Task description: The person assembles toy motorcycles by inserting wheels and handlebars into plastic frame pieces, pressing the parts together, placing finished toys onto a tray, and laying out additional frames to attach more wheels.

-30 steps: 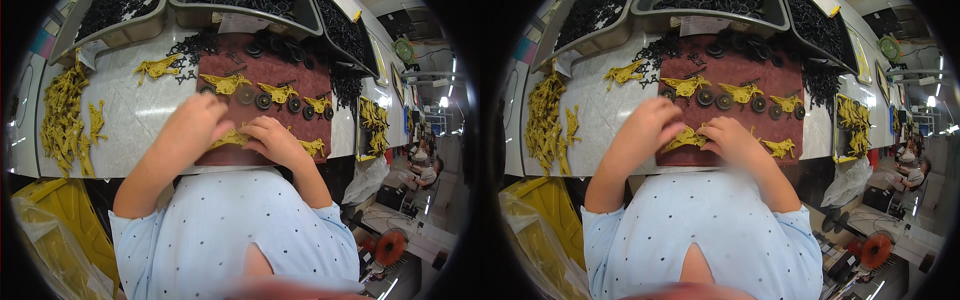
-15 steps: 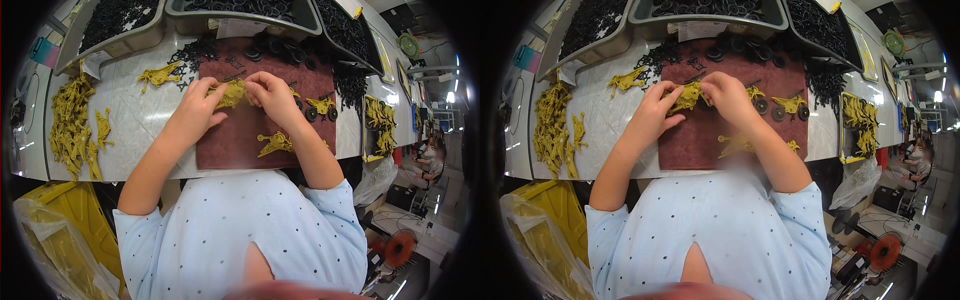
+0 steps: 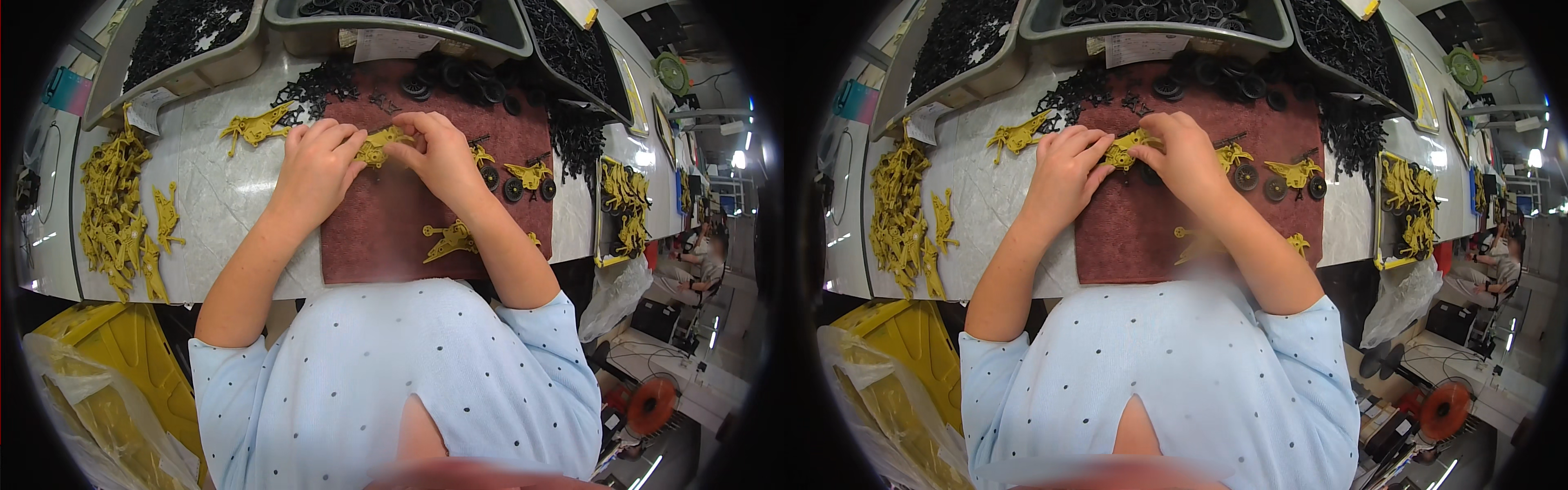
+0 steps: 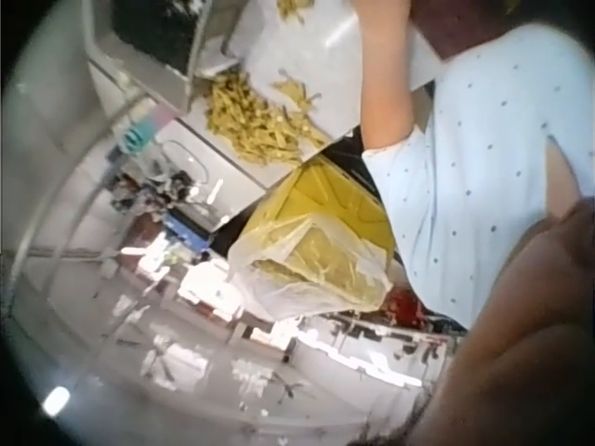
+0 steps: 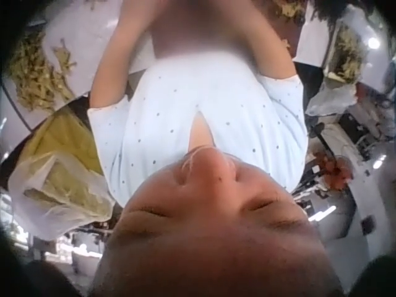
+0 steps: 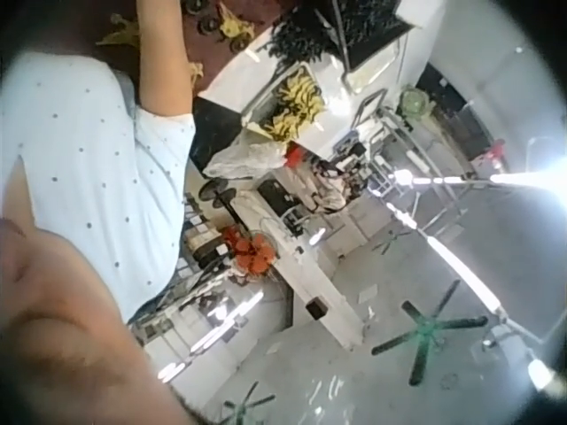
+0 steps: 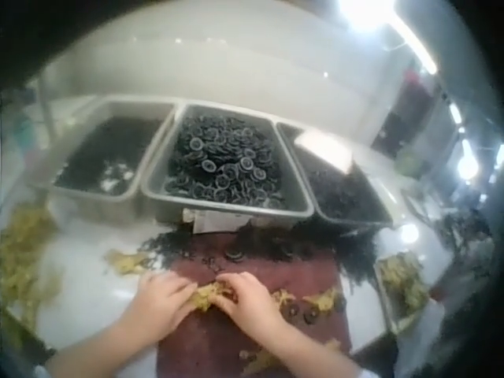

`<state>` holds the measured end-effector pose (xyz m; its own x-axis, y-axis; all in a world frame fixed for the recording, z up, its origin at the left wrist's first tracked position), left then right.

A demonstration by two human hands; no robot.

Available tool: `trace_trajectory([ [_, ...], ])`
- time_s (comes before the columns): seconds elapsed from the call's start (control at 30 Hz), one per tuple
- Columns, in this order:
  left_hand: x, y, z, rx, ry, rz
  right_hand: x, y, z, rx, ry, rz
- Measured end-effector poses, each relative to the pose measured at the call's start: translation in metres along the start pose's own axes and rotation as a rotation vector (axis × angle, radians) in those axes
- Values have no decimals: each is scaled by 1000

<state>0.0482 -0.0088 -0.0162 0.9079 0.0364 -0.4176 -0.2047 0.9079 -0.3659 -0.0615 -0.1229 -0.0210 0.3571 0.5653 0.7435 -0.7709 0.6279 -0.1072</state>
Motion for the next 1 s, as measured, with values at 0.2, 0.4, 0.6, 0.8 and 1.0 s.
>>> trace_trajectory([
  [0.2,2,2,-3,6,15,35,1,2,-6,-23,70,93],
  [0.4,4,3,-3,-9,16,56,0,3,-12,-43,87,112],
  [0.6,5,4,-5,0,25,81,5,9,-14,-99,78,138],
  [0.8,0,4,-7,-10,49,97,7,9,-15,-100,205,118],
  [1.0,0,5,-8,-52,44,96,15,7,-19,-92,338,211],
])
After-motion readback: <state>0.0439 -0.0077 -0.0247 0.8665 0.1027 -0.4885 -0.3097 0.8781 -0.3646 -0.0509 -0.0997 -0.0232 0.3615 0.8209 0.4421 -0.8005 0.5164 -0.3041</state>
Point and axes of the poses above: each hand's wrist, its own y-axis away from the middle knuckle, its own z-axis out of the back of the hand, x = y × z, the point moved 7 cm from there along -y, towards the middle knuckle, and after that the axes turned 6 degrees about z, right-handed, at the moved point
